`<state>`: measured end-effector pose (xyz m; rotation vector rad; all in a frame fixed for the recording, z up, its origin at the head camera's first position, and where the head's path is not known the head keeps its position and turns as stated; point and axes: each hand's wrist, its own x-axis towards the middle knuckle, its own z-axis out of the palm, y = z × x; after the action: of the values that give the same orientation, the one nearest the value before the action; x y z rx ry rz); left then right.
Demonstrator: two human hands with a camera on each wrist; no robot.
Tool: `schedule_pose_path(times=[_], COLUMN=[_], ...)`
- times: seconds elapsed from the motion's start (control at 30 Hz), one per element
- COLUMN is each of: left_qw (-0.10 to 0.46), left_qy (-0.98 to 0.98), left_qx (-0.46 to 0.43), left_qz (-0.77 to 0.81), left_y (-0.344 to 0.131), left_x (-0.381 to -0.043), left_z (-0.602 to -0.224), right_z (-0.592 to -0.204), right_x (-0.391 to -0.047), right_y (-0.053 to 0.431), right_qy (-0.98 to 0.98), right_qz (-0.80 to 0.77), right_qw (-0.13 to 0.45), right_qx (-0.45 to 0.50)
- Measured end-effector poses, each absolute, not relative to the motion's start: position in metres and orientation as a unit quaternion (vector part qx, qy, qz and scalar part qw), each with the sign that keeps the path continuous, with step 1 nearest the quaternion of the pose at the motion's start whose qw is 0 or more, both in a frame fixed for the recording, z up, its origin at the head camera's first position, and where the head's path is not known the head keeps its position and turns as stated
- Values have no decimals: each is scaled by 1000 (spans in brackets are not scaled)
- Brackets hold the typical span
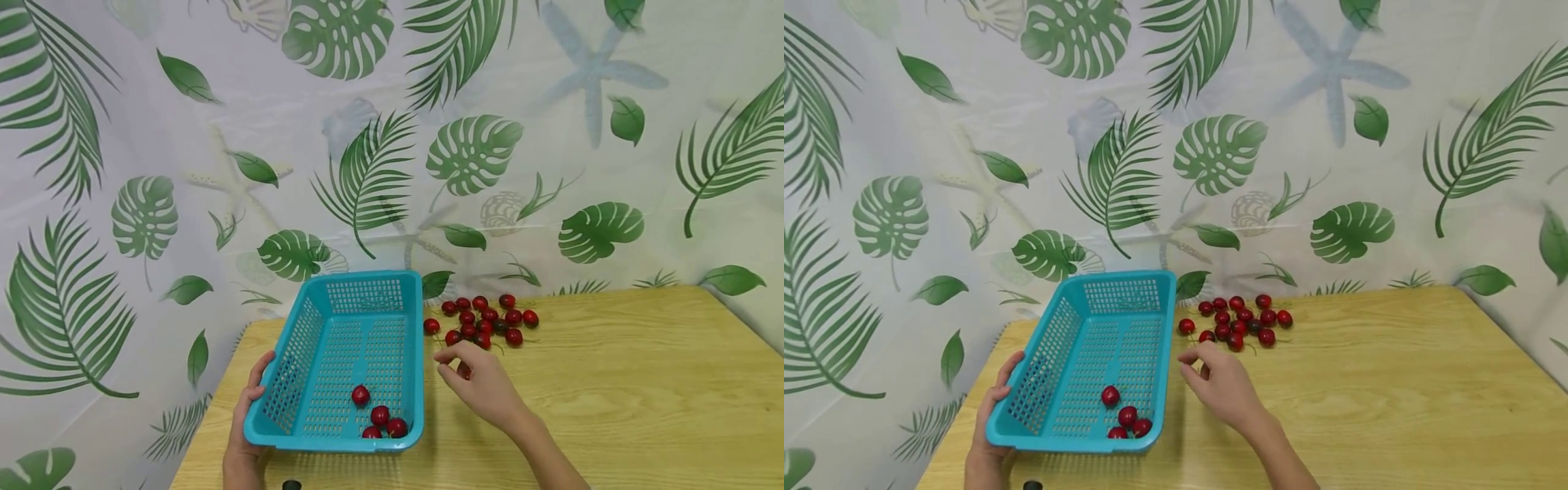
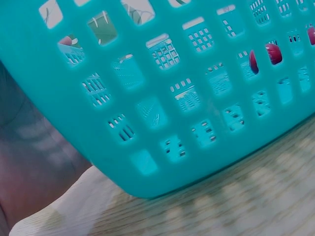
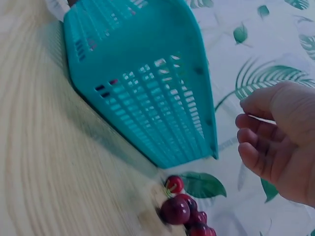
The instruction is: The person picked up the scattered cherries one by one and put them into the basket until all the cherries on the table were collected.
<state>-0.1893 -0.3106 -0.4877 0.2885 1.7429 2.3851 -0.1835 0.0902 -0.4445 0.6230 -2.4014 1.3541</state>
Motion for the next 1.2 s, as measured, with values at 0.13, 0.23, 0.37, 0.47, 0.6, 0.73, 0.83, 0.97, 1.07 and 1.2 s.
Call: schedule_pose_path(times=[0.13,0.23,0.37,0.47,0.6,0.73,0.83,0.97,1.07,1.2], left_qw=[86,84,82,82,83,83,84,85,85,89], left_qy=[589,594,597,593,588,581,576,573,572,568], left_qx=[98,104,108,115,134,151,154,157,158,157], left_qz=[798,793,791,793,794,796,798,799,800,803], left_y=[-310,-311,-312,-312,-313,-314,-313,-313,-313,-312], left_x=[-189,-188,-187,-188,-189,-190,-189,-188,-188,-188], left_z=[-488,-490,-492,-494,-495,-496,-495,-493,-492,-490], right_z=[-445,-447,-451,-453,-454,-456,-458,-460,-463,-466], right_x=[-185,-187,-189,-190,-192,-194,-195,-197,-199,-200], right_y=[105,115,123,127,131,139,147,161,171,181], right_qy=[-870,-890,-909,-917,-925,-932,-936,-937,-938,-939], right_qz=[437,415,393,381,361,343,336,336,339,339], right_qw=[146,118,78,62,60,61,57,55,48,37], right_qx=[176,147,115,103,104,96,87,76,59,37])
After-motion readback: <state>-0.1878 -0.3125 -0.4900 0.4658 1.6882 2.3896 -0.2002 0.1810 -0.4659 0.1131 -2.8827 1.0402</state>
